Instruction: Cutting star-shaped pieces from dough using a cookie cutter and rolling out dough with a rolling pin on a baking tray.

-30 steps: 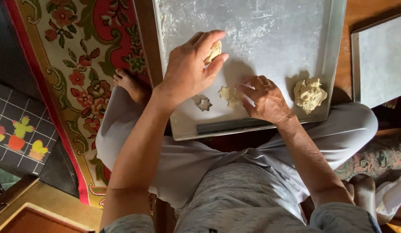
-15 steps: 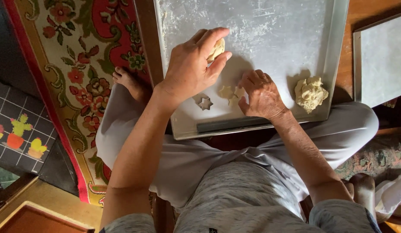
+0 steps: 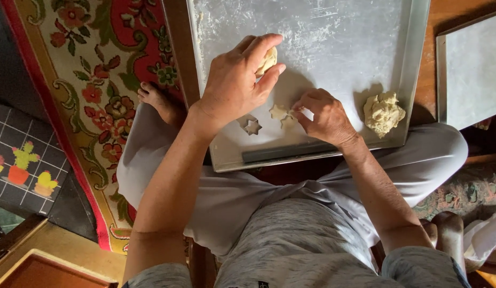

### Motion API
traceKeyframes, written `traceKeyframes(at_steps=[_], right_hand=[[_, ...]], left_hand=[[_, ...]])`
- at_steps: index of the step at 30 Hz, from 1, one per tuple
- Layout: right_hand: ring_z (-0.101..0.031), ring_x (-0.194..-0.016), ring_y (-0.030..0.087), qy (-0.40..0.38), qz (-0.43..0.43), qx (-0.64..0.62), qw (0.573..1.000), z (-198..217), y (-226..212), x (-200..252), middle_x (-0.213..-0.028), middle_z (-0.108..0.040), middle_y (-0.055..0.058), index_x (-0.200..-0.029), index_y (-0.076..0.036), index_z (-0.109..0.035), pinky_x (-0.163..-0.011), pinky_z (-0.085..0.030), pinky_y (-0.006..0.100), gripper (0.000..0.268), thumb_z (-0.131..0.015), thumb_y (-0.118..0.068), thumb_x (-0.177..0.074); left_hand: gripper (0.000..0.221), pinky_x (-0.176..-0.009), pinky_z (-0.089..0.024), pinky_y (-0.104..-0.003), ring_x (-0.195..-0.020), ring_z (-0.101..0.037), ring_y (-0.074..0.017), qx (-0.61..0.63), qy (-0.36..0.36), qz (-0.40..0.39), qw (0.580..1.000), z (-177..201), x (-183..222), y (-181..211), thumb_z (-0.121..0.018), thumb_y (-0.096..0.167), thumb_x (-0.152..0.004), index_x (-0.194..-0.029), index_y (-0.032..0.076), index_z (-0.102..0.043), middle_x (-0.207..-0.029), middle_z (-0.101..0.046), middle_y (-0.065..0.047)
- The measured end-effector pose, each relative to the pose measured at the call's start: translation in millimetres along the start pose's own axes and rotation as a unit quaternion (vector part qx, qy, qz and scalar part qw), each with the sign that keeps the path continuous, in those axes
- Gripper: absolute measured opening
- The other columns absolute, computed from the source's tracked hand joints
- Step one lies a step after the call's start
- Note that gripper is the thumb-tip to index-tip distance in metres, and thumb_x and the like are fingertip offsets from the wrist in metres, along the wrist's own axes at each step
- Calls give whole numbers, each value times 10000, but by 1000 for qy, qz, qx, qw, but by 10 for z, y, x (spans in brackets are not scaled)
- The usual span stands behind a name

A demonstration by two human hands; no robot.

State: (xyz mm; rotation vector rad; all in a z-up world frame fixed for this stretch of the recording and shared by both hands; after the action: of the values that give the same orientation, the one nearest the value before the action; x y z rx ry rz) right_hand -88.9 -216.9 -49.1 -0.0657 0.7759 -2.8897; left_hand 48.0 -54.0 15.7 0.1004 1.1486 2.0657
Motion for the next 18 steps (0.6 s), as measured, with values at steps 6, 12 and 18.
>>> traceKeyframes(at_steps=[6,12,18], right_hand=[[-691,-716,180,-47,-26,-108,993,150,72,-65,-967,-768,76,-1016,-41,-748,-640,-581,291,74,-777,-90,-969],[-651,-704,94,93,-233,-226,941,300,1204,-264,-874,-757,54,-1013,-38,-782,-643,-585,230,42,-799,-59,-981],[-582,-703,74,282,-266,-265,883,743,2082,-906,-745,-644,-19,-994,-36,-811,-581,-507,251,90,-777,-57,-913]], left_hand=[[369,-602,-557,-400,-804,-722,-264,-1,2,-8,1000,28,-12,27,-693,262,-1031,-1345,138,-545,-1124,-710,-56],[361,-533,-540,-355,-726,-698,-231,-9,8,-48,999,22,-50,109,-682,221,-1046,-1345,70,-548,-1088,-706,-112],[359,-511,-529,-360,-717,-702,-253,-13,0,-43,999,-45,-91,79,-656,252,-1040,-1331,65,-560,-1089,-707,-127]])
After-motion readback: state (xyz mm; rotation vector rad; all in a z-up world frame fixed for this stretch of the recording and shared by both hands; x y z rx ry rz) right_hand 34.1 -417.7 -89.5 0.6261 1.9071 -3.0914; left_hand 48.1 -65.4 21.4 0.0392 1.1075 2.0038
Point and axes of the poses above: each hand's wrist, its own x-axis away from the middle knuckle, its own z-axis out of the back of the hand, y = z × x, the point moved 8 cm from there along -x, towards the middle knuckle
